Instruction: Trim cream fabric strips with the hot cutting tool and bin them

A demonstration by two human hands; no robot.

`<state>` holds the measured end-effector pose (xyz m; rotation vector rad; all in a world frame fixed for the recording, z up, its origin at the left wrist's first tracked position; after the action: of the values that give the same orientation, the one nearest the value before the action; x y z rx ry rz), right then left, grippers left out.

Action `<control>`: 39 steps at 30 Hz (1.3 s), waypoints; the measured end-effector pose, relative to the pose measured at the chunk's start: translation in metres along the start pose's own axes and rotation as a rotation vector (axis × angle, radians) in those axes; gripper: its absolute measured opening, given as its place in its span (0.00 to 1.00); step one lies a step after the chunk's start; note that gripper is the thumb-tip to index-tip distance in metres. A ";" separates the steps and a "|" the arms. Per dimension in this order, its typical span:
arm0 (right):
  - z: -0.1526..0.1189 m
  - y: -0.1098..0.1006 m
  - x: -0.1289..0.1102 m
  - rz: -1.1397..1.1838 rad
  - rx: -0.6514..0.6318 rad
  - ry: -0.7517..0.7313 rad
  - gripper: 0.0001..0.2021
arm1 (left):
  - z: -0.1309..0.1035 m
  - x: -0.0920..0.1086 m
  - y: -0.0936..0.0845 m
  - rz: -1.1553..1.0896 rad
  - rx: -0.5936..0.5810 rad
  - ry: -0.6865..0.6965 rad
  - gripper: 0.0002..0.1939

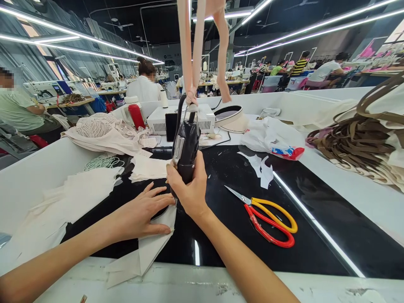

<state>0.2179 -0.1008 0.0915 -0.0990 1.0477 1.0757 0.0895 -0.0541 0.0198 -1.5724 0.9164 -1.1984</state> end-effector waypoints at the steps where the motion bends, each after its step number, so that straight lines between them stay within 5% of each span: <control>1: 0.000 0.000 0.000 -0.002 -0.001 0.003 0.14 | 0.000 0.000 0.000 -0.003 0.003 0.004 0.34; 39: -0.015 -0.003 -0.006 0.046 -0.037 -0.019 0.12 | -0.001 -0.002 0.002 -0.013 -0.018 -0.028 0.37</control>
<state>0.2105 -0.1146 0.0870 -0.0950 1.0172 1.1358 0.0876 -0.0534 0.0180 -1.6081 0.9026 -1.1774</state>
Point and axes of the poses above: each hand's wrist, its own z-axis towards the middle knuckle, its own y-axis out of the palm, x = y × z, the point moved 10 cm from there along z, towards the middle knuckle, and after that the axes turned 2 degrees about -y, right-handed, at the moved point
